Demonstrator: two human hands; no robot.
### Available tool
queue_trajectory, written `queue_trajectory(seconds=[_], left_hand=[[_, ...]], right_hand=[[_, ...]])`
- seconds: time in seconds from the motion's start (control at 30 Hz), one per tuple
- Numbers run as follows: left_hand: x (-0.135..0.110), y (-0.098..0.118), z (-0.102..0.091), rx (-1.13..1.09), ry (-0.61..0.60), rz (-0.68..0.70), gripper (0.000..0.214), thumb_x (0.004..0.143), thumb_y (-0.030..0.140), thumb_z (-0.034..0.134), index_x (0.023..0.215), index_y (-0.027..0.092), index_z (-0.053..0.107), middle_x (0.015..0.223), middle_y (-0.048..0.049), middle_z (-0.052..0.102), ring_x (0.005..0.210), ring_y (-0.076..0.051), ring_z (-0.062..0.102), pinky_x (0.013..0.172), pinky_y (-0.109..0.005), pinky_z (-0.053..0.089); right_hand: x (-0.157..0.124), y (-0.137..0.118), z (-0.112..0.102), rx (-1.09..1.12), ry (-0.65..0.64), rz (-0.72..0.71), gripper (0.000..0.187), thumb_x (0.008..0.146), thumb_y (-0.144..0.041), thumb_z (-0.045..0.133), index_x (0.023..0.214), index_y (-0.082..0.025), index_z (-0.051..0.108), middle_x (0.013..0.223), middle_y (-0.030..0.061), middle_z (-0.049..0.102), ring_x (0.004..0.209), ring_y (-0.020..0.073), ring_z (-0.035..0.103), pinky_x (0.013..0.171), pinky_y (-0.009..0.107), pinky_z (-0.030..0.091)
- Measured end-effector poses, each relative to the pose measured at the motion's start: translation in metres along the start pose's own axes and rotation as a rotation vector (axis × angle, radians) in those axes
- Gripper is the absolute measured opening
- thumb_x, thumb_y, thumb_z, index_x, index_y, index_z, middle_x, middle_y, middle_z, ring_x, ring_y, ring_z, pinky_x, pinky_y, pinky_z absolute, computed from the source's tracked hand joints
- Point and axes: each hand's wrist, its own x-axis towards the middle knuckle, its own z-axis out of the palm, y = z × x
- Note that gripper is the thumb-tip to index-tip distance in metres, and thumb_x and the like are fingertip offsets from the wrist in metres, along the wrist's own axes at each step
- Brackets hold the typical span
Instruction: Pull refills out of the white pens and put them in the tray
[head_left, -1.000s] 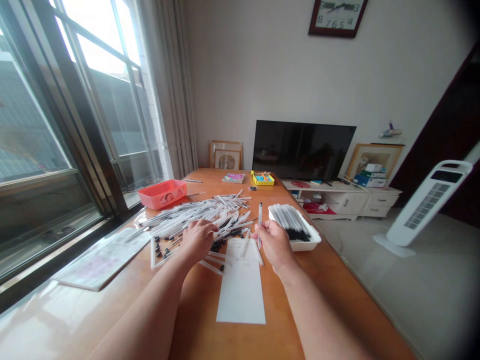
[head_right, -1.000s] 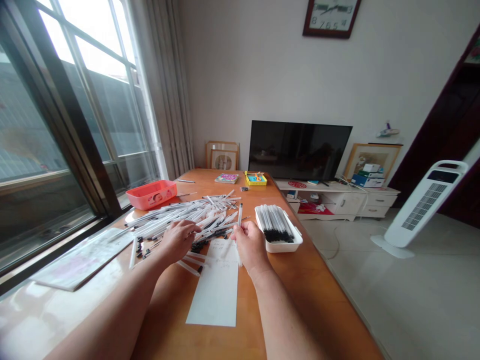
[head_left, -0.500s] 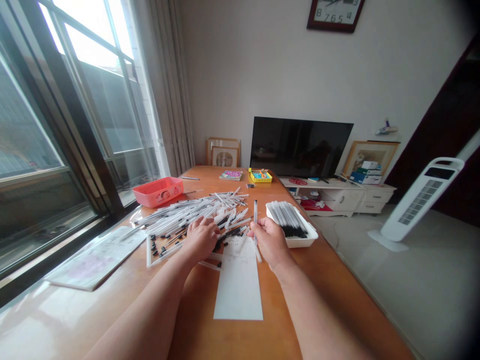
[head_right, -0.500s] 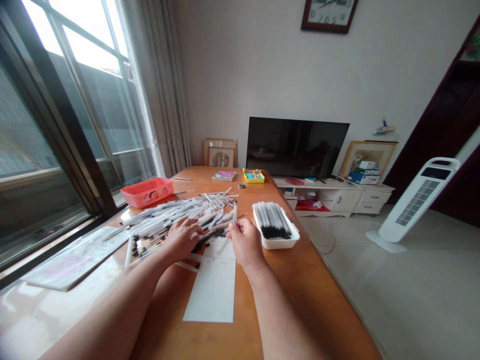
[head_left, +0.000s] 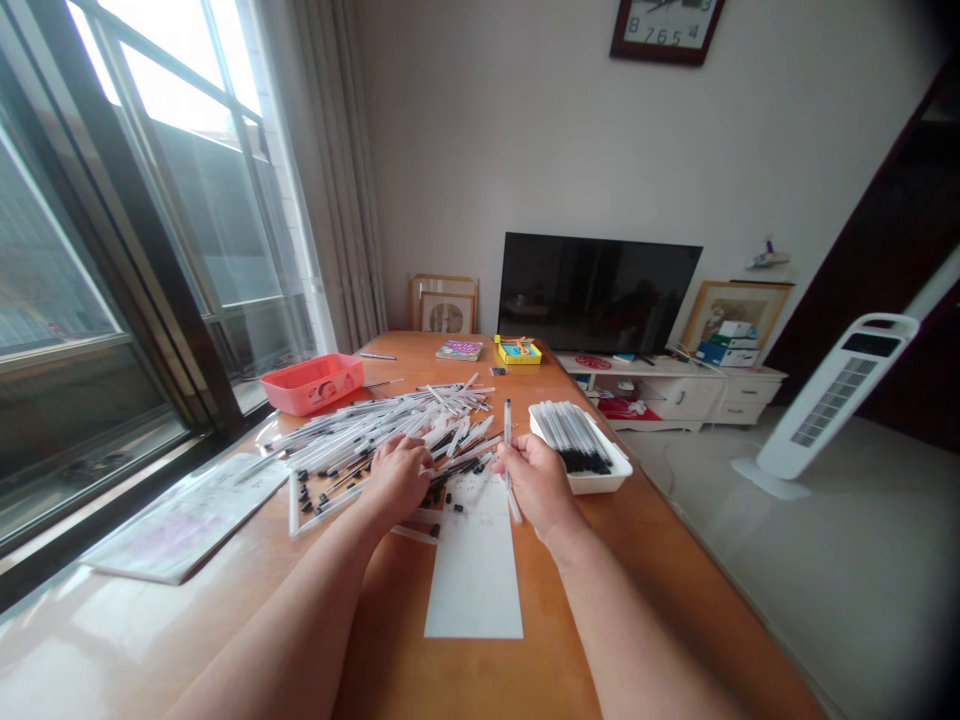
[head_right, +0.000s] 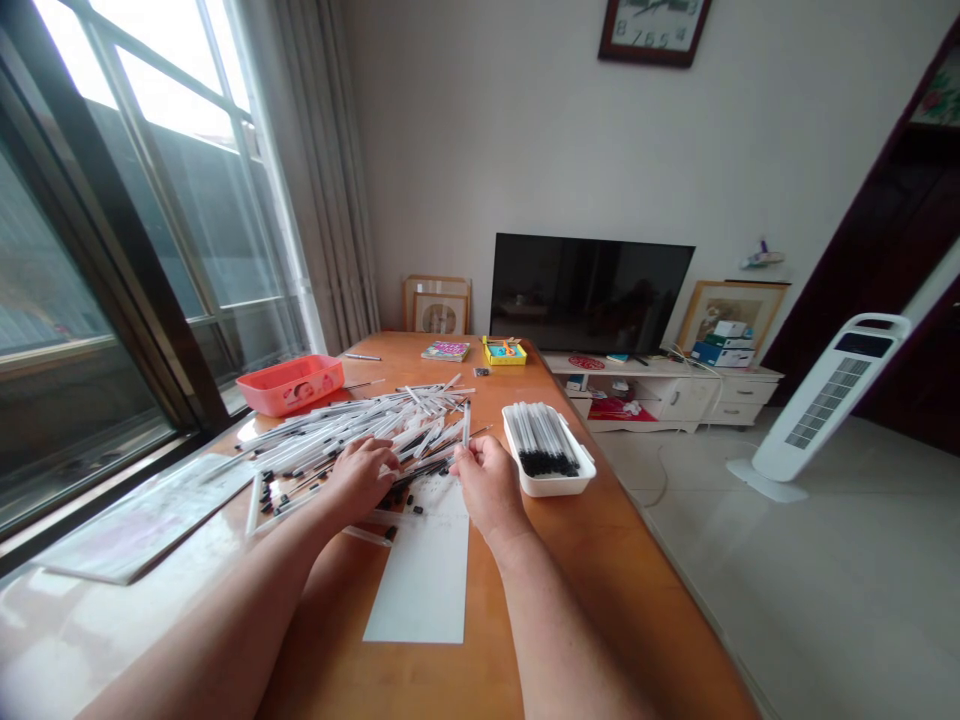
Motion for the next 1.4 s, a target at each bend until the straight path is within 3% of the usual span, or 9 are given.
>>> queue_trajectory(seconds=[0.2, 0.33, 0.53, 0.8, 0.93, 1.03, 1.17, 1.4], left_hand=[[0.0, 0.006, -0.014, -0.074, 0.114, -0.016, 0.017, 0.082, 0.024, 0.057, 0.092, 0.024, 0.071, 0.108, -0.0085, 0.069, 0.107, -0.03, 0.056, 0.1, -0.046, 0.038], [0.002, 0.013, -0.017, -0.38, 0.138, -0.051, 0.017, 0.086, 0.031, 0.057, 0.093, 0.023, 0.07, 0.092, -0.0067, 0.071, 0.09, -0.025, 0.062, 0.088, -0.038, 0.045], [-0.001, 0.035, -0.021, -1.085, -0.002, -0.234, 0.038, 0.076, 0.043, 0.076, 0.104, 0.018, 0.071, 0.098, -0.0068, 0.073, 0.088, -0.02, 0.065, 0.082, -0.032, 0.047], [-0.008, 0.049, -0.038, -1.464, -0.136, -0.286, 0.036, 0.075, 0.03, 0.082, 0.105, 0.016, 0.068, 0.08, -0.0022, 0.069, 0.074, -0.013, 0.063, 0.077, -0.027, 0.051], [-0.008, 0.051, -0.041, -1.579, -0.126, -0.401, 0.024, 0.076, 0.021, 0.081, 0.092, 0.016, 0.063, 0.086, -0.0056, 0.072, 0.078, -0.014, 0.069, 0.078, -0.026, 0.055], [-0.007, 0.049, -0.041, -1.628, -0.119, -0.479, 0.023, 0.077, 0.016, 0.079, 0.092, 0.016, 0.061, 0.091, -0.0094, 0.074, 0.085, -0.018, 0.073, 0.079, -0.027, 0.058], [-0.007, 0.049, -0.037, -1.679, -0.147, -0.478, 0.026, 0.081, 0.013, 0.075, 0.103, 0.016, 0.061, 0.096, -0.0108, 0.075, 0.088, -0.019, 0.075, 0.083, -0.028, 0.06], [-0.009, 0.055, -0.04, -1.691, -0.225, -0.479, 0.017, 0.084, 0.012, 0.071, 0.097, 0.014, 0.06, 0.098, -0.0131, 0.075, 0.088, -0.02, 0.075, 0.077, -0.026, 0.061]], right_hand=[[0.0, 0.0, -0.003, -0.039, 0.045, -0.053, 0.032, 0.082, -0.052, 0.065, 0.084, -0.021, 0.067, 0.076, 0.0036, 0.07, 0.073, 0.0199, 0.061, 0.07, 0.03, 0.045], [-0.002, -0.005, -0.004, 0.02, 0.044, -0.065, 0.032, 0.08, -0.052, 0.067, 0.084, -0.02, 0.069, 0.075, 0.0016, 0.067, 0.071, 0.0176, 0.057, 0.068, 0.029, 0.044], [-0.005, -0.016, 0.001, 0.251, -0.008, 0.108, 0.033, 0.075, -0.048, 0.075, 0.085, -0.018, 0.063, 0.071, -0.0003, 0.064, 0.061, 0.0135, 0.058, 0.057, 0.025, 0.045], [-0.008, -0.026, 0.001, 0.458, -0.006, 0.165, 0.029, 0.075, -0.035, 0.076, 0.092, -0.018, 0.061, 0.084, 0.0033, 0.071, 0.074, 0.017, 0.071, 0.065, 0.027, 0.056], [-0.01, -0.027, 0.002, 0.489, -0.031, 0.164, 0.028, 0.077, -0.036, 0.076, 0.091, -0.017, 0.062, 0.082, 0.004, 0.072, 0.075, 0.0178, 0.072, 0.068, 0.028, 0.058], [-0.011, -0.026, 0.004, 0.51, -0.044, 0.15, 0.029, 0.076, -0.036, 0.078, 0.092, -0.017, 0.063, 0.083, 0.003, 0.072, 0.077, 0.0179, 0.073, 0.07, 0.028, 0.059], [-0.011, -0.025, 0.005, 0.536, -0.042, 0.142, 0.032, 0.076, -0.037, 0.079, 0.095, -0.017, 0.063, 0.086, 0.003, 0.072, 0.08, 0.0187, 0.074, 0.073, 0.029, 0.059], [-0.011, -0.024, 0.007, 0.544, -0.025, 0.099, 0.032, 0.077, -0.038, 0.08, 0.097, -0.018, 0.063, 0.09, 0.0032, 0.072, 0.085, 0.0203, 0.074, 0.077, 0.031, 0.059]])
